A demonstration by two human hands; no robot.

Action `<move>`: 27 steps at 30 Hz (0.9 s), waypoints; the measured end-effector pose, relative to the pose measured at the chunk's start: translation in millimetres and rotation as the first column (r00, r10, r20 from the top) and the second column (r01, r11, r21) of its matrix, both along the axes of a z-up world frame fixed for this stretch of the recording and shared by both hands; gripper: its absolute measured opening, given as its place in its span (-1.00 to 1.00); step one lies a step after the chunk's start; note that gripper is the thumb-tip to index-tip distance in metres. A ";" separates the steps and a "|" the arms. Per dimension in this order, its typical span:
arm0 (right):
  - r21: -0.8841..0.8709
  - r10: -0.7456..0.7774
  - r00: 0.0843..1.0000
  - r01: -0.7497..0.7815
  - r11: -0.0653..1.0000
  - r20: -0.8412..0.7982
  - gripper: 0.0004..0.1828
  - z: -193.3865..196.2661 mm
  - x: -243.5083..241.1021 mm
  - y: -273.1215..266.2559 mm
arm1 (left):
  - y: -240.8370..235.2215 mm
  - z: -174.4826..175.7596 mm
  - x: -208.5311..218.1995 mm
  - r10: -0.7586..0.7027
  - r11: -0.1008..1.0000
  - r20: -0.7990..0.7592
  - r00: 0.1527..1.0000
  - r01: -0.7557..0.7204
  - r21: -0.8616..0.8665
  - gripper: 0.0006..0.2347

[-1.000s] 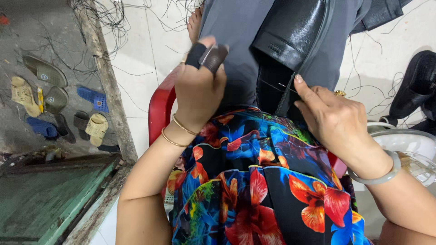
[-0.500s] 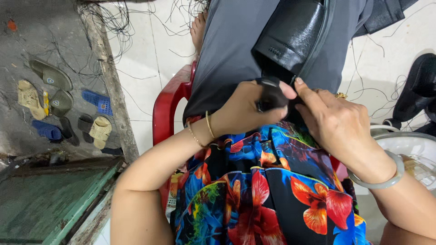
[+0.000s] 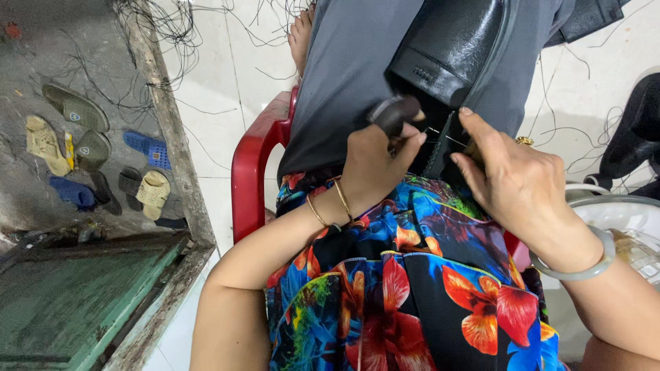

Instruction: The person sits on a red plastic chair with legs crossed, holding a black shoe on their lap. They use a needle and thread to sew the shoe, repeatedly pushing the needle through the material and pulling the thread tight. The person adjusts the shoe's position on their lap to access different areas for stitching.

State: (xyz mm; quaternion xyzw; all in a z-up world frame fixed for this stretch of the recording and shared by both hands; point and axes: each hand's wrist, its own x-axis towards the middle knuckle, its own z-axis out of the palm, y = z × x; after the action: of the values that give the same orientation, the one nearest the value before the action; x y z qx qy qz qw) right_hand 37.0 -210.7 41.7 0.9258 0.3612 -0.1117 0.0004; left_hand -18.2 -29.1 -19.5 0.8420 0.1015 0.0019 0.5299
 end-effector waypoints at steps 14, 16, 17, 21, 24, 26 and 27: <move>-0.199 0.305 0.947 -0.281 0.939 0.103 -0.50 5.8 10.9 -11.9 | 14.1 7.4 1.9 -0.050 0.938 -0.192 0.980 -0.020 -0.347 -0.90; -0.396 0.363 0.920 -0.281 0.874 0.149 -0.41 22.1 14.3 -14.4 | 15.9 3.6 2.3 -0.122 0.966 -0.081 0.989 0.100 -0.239 -0.89; -0.584 0.435 0.879 -0.251 0.771 0.196 -0.30 30.5 17.1 -16.1 | 16.1 0.7 4.5 -0.204 0.971 0.043 0.978 0.208 -0.115 -0.88; -0.589 0.263 0.962 -0.252 0.768 -0.069 -0.19 40.6 22.2 -26.6 | 16.2 -9.7 6.7 -0.254 0.967 0.089 0.963 0.255 -0.001 -0.86; -0.498 0.213 0.969 -0.245 0.832 -0.122 -0.29 51.7 19.6 -28.7 | 15.2 -15.8 11.6 -0.323 0.946 0.069 0.944 0.321 0.035 -0.70; -0.635 0.364 0.930 -0.313 0.706 -0.054 -0.24 56.7 17.3 -31.0 | 12.3 -19.5 16.1 -0.412 0.911 0.017 0.911 0.412 0.010 -0.69; -0.635 0.363 0.930 -0.316 0.705 -0.060 -0.24 57.0 17.2 -28.9 | 14.1 -17.9 16.3 -0.412 0.911 0.013 0.911 0.412 0.006 -0.69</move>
State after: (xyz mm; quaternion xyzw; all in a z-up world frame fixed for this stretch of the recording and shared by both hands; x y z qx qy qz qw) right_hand 54.2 -239.6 98.7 0.7914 0.4659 -0.1926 0.3458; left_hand -1.8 -15.0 -37.3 0.8452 -0.0822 -0.1038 0.5178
